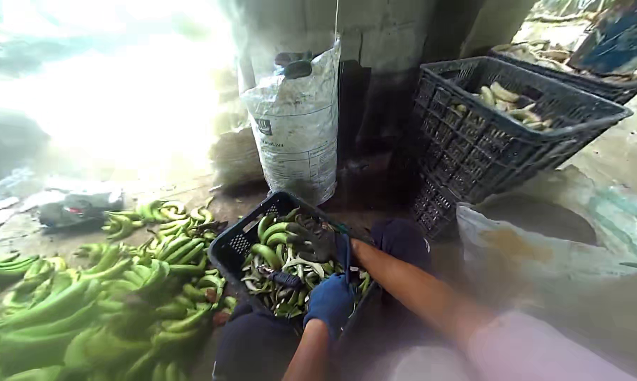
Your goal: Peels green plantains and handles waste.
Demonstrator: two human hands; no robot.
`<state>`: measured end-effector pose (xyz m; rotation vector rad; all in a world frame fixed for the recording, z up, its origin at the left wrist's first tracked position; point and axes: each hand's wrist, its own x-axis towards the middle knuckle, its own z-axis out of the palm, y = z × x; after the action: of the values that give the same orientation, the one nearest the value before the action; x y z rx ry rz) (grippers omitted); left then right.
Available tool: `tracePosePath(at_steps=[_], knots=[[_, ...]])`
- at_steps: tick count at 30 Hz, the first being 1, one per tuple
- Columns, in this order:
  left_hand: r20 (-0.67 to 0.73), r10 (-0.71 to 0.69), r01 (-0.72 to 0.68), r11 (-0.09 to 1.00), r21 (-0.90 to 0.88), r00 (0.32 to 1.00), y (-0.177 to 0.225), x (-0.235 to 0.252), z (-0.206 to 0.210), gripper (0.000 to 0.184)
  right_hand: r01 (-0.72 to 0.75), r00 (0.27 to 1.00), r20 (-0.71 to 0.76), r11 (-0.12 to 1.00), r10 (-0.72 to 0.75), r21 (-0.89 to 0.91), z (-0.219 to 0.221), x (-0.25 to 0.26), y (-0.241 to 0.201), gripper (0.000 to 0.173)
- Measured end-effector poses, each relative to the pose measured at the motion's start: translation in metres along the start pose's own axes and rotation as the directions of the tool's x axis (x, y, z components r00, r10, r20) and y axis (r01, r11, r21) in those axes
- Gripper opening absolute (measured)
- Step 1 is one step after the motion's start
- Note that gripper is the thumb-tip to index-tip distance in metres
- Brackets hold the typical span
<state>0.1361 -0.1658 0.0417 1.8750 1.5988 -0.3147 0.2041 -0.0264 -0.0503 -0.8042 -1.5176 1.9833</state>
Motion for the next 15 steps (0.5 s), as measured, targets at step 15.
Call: tracePosePath(at_steps=[15], knots=[[0.094, 0.229, -0.229, 0.973, -0.019, 0.969, -0.009, -0.039, -0.053, 0.051, -0.128, 0.925, -0.377, 0.886, -0.056, -0.445, 0.082, -0.012, -0.103, 0.032]])
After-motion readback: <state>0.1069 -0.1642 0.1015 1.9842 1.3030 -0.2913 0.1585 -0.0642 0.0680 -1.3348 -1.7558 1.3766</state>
